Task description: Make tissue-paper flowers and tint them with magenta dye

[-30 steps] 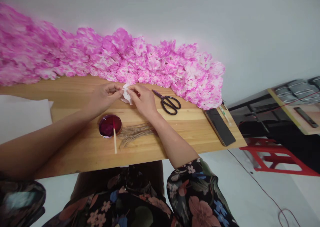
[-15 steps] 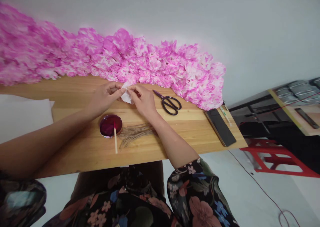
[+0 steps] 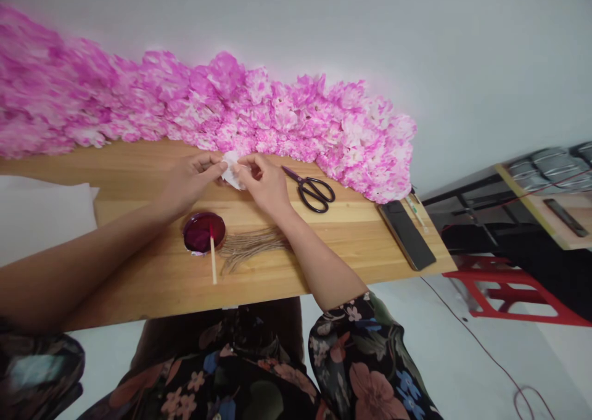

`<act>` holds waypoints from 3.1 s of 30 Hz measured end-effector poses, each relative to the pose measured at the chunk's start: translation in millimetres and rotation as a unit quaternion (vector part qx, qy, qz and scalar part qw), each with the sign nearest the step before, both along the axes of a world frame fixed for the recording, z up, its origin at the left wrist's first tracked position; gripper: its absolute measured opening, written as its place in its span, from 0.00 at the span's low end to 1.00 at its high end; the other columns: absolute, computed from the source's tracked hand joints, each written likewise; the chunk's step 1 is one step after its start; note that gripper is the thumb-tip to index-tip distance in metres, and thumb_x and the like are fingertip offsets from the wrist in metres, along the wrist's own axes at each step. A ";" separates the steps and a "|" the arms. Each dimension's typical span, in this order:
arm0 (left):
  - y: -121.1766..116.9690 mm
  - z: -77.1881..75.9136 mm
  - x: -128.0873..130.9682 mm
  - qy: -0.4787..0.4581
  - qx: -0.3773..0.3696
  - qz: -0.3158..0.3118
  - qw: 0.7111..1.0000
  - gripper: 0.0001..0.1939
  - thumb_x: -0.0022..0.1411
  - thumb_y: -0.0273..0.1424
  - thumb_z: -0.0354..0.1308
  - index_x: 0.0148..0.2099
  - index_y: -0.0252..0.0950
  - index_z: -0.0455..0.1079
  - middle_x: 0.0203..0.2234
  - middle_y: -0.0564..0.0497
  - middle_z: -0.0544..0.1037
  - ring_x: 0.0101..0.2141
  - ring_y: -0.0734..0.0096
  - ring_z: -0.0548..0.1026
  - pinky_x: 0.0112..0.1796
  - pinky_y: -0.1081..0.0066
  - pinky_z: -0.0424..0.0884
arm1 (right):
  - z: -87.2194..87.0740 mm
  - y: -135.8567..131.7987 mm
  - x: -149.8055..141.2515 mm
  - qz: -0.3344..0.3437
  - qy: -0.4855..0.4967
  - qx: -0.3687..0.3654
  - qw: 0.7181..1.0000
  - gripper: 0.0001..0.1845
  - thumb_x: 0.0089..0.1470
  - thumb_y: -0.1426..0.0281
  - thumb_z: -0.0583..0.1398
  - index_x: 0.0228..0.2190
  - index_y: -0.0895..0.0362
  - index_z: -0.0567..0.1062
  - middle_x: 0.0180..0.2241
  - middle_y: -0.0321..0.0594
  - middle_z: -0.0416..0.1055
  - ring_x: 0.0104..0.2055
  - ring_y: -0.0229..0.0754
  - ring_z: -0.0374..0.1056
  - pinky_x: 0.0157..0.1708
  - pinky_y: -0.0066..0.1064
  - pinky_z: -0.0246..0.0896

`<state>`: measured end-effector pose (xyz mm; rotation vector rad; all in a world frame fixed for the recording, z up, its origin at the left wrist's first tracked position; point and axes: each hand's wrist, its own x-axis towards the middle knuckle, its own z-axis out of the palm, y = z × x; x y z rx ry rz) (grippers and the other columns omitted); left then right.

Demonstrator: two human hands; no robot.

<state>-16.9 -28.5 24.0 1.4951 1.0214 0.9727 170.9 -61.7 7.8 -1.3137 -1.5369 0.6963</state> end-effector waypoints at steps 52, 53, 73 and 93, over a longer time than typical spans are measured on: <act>2.5 1.0 -3.3 0.014 -0.018 -0.051 0.998 0.17 0.72 0.38 0.66 0.29 0.40 0.74 0.23 0.50 0.78 0.25 0.68 0.73 0.33 0.69 0.69 | 2.1 -0.1 -1.4 0.028 0.007 -0.015 0.999 0.32 0.63 0.36 0.62 0.27 0.51 0.70 0.28 0.34 0.68 0.33 0.40 0.63 0.36 0.35 0.61; 2.2 1.3 -3.1 0.020 -0.017 -0.053 0.998 0.15 0.70 0.35 0.66 0.29 0.40 0.75 0.23 0.51 0.78 0.25 0.69 0.73 0.33 0.69 0.69 | 1.8 0.2 -1.2 0.034 0.004 -0.012 0.999 0.32 0.63 0.36 0.62 0.27 0.51 0.70 0.28 0.34 0.69 0.33 0.40 0.63 0.37 0.35 0.61; 8.4 -8.1 -3.0 -0.058 -0.030 -0.030 0.997 0.07 0.65 0.32 0.66 0.33 0.38 0.77 0.25 0.52 0.82 0.26 0.71 0.75 0.31 0.72 0.71 | -6.3 5.5 1.1 0.015 0.054 -0.037 0.998 0.32 0.56 0.38 0.70 0.27 0.52 0.69 0.26 0.30 0.66 0.32 0.37 0.60 0.35 0.33 0.54; 9.5 -10.8 -5.2 0.019 0.003 -0.035 0.999 0.09 0.66 0.32 0.68 0.32 0.39 0.75 0.25 0.53 0.80 0.25 0.71 0.73 0.32 0.71 0.69 | -15.4 14.1 6.2 0.030 0.164 -0.017 0.986 0.27 0.53 0.43 0.75 0.36 0.52 0.81 0.33 0.33 0.78 0.34 0.38 0.69 0.38 0.33 0.64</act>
